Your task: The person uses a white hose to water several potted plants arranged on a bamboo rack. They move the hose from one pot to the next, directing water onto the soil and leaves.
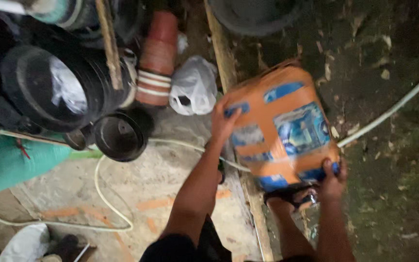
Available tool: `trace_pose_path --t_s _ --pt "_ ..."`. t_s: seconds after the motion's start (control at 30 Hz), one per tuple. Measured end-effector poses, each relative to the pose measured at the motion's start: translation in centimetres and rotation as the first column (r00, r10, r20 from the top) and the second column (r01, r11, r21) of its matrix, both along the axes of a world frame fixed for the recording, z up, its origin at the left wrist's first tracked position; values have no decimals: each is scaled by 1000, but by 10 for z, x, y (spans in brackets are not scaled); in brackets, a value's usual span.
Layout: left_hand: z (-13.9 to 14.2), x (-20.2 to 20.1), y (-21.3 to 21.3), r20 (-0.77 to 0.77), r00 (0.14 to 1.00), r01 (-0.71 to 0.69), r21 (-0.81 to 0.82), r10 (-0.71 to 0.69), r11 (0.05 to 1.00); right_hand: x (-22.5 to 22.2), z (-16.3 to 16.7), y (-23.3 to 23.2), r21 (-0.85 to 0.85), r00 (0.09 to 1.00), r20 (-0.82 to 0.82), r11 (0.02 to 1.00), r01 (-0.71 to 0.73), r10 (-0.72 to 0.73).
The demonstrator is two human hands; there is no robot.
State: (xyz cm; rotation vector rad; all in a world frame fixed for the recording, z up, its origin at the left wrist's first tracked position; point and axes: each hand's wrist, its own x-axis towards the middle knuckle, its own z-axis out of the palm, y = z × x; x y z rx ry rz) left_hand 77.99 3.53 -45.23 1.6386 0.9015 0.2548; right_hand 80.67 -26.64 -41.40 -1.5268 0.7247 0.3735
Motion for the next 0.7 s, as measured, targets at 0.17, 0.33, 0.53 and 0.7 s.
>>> trace_pose_path --t_s 0.17,0.33,0.53,0.7 --pt "19 -96 18 -82 916 -399 -65 394 915 53 0 52 -130 857 36 853 -506 514" --pt "10 -133 67 91 780 -597 -186 619 780 94 -41 186 -235 691 41 679 -695 721" --pt "-15 -112 110 -52 809 -579 101 585 809 76 -67 266 -20 529 228 547 -837 817" --pt "-24 -96 115 -289 791 -437 352 540 828 18 -82 196 -207 519 102 529 -823 848"
